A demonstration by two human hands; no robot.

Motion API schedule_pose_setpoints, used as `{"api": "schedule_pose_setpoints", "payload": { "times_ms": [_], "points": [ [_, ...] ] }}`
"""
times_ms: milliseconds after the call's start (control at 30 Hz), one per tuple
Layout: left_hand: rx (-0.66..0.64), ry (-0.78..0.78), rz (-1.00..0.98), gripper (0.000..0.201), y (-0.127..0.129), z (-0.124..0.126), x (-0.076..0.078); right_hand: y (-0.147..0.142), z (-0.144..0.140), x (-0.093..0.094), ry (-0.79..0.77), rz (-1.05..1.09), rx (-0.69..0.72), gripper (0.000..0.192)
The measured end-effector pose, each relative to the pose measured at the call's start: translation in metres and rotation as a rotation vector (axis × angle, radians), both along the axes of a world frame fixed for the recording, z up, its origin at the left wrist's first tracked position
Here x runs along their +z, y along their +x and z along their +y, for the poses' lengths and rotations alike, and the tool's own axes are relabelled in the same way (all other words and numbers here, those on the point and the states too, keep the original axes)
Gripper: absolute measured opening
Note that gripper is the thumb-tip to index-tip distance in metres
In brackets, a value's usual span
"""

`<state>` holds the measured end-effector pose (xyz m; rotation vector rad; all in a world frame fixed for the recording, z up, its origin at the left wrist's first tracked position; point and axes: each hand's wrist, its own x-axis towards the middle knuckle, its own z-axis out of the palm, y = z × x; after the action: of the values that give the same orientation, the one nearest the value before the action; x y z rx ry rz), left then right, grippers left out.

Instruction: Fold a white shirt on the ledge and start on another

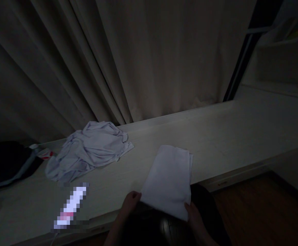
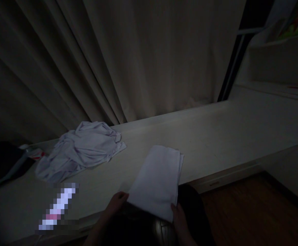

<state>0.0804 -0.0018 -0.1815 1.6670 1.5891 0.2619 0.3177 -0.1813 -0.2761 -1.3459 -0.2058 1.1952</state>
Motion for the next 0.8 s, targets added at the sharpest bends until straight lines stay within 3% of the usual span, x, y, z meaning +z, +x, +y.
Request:
{"api": "schedule_pose_setpoints", "payload": {
  "times_ms": [100, 233, 367, 433, 567, 700, 800],
  "points": [
    [0.094, -0.052, -0.080, 0.023, -0.002, 0.000, 0.000, 0.017, 0.031, 0.024, 0.008, -0.196, 0.033, 0.064],
    [0.300, -0.121, -0.196, 0.027, -0.011, -0.005, 0.005, 0.027, 0.098, 0.063, 0.012, -0.532, 0.225, 0.051],
    [0.484, -0.163, -0.305, 0.033, -0.022, -0.024, 0.009, 0.023, 0.143, 0.080, 0.032, -0.615, 0.349, 0.035],
    [0.525, -0.178, -0.354, 0.041, -0.024, -0.037, 0.007, 0.025, 0.143, 0.075, -0.003, -0.642, 0.400, 0.031],
    [0.559, -0.204, -0.456, 0.050, -0.018, -0.057, -0.007, 0.043, 0.113, 0.058, -0.102, -0.693, 0.448, 0.031],
    [0.580, -0.222, -0.535, 0.048, -0.009, -0.061, -0.022, 0.062, 0.088, 0.051, -0.137, -0.741, 0.465, 0.033],
    [0.594, -0.204, -0.570, 0.040, -0.008, -0.058, -0.024, 0.065, 0.081, 0.051, -0.102, -0.756, 0.470, 0.029]
  ]
}}
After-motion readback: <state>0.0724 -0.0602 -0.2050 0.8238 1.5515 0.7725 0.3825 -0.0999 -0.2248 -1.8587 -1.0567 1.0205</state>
